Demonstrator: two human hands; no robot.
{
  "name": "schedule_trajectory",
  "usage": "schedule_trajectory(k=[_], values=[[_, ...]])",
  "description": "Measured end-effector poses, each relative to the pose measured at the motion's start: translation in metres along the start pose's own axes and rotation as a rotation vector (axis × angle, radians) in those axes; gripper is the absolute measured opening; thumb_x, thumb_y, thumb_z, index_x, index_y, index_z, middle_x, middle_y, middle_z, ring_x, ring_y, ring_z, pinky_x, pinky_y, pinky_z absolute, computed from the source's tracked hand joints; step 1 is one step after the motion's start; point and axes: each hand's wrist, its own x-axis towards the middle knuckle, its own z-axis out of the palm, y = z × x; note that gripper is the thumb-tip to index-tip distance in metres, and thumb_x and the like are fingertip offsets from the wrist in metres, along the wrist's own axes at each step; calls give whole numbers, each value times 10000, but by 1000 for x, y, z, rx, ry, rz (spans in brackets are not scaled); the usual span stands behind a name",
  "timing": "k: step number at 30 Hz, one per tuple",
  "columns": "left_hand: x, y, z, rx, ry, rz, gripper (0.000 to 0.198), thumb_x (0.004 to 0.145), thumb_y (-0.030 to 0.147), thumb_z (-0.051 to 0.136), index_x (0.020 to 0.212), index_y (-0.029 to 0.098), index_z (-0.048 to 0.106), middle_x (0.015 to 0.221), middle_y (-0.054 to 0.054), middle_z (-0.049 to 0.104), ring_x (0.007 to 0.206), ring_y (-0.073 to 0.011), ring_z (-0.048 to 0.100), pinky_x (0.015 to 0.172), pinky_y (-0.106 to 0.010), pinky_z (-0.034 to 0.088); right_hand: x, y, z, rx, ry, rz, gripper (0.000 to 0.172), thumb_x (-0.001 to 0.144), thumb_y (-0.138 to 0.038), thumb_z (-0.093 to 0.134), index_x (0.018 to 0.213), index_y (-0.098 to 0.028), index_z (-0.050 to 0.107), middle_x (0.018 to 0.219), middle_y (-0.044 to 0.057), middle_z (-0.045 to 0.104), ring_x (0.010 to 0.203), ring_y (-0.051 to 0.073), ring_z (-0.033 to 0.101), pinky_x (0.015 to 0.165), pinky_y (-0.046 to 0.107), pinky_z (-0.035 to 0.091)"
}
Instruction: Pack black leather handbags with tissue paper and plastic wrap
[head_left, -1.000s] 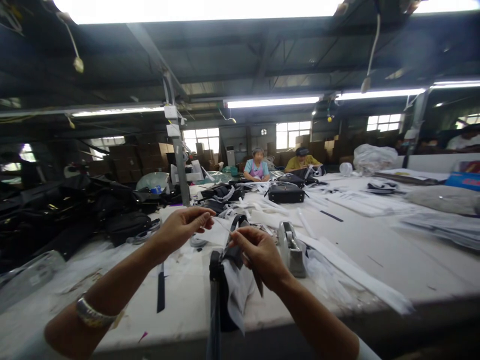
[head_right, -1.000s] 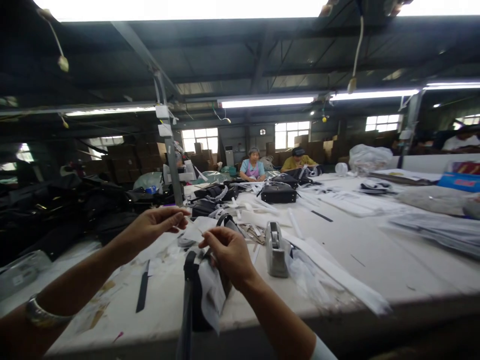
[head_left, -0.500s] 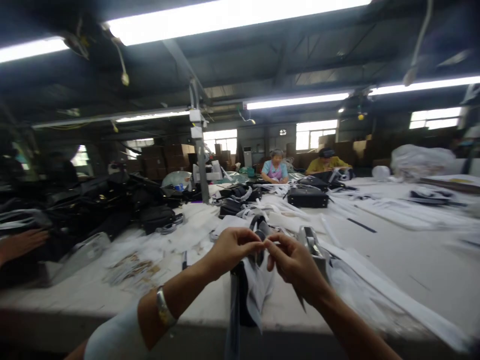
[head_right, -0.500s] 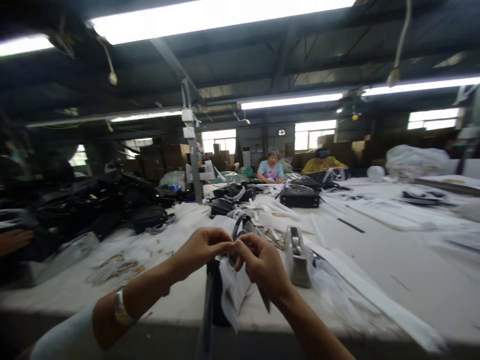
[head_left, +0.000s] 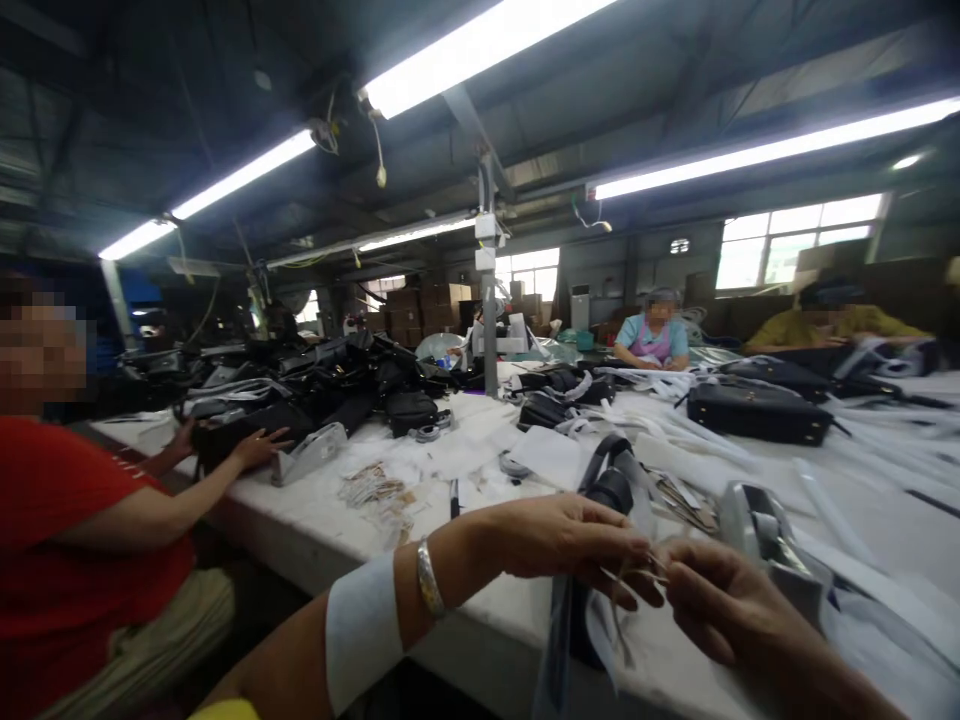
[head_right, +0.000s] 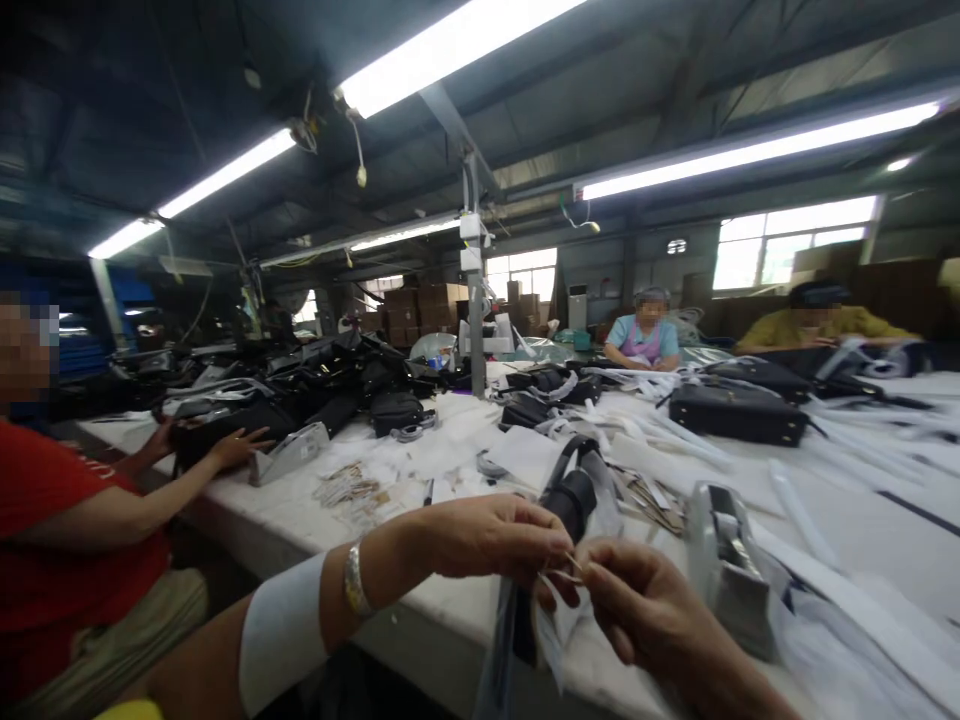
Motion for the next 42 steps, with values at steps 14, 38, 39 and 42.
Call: schedule_trajectory(k=[14, 38, 39, 42], values=[[-14, -3, -41, 84, 290, 101, 288, 874, 483, 648, 903, 198, 619, 909, -24, 661, 815, -132, 629, 671, -221, 433, 9, -12, -3, 204, 87, -21, 467, 731, -597, 746, 836, -180, 563, 404, -112, 409, 314, 26, 236, 328, 164, 135], [27, -72, -92, 136, 340, -69, 518, 695, 665, 716, 858, 173, 709, 696, 15, 549, 564, -100, 337, 533, -256, 166, 87, 1, 6, -455, 149, 88, 183, 833, -297, 653, 727, -157, 703, 487, -17, 616, 353, 61, 405, 340, 173, 270], [29, -73, -93, 120, 345, -73, 520, 679, 658, 735, 841, 165, 704, 683, 17, 542, 547, -93, 326, 525, -257, 157, 88, 1, 7, -451, 151, 86, 183, 830, -292, 656, 717, -156, 700, 485, -17, 615, 354, 62, 408, 341, 174, 271], [34, -77, -98, 75, 359, -92, 497, 638, 601, 797, 794, 141, 693, 631, 30, 511, 507, -76, 303, 503, -255, 134, 89, -1, 8, -431, 161, 83, 196, 827, -301, 668, 701, -155, 700, 479, -17, 607, 360, 62, 410, 351, 175, 278]])
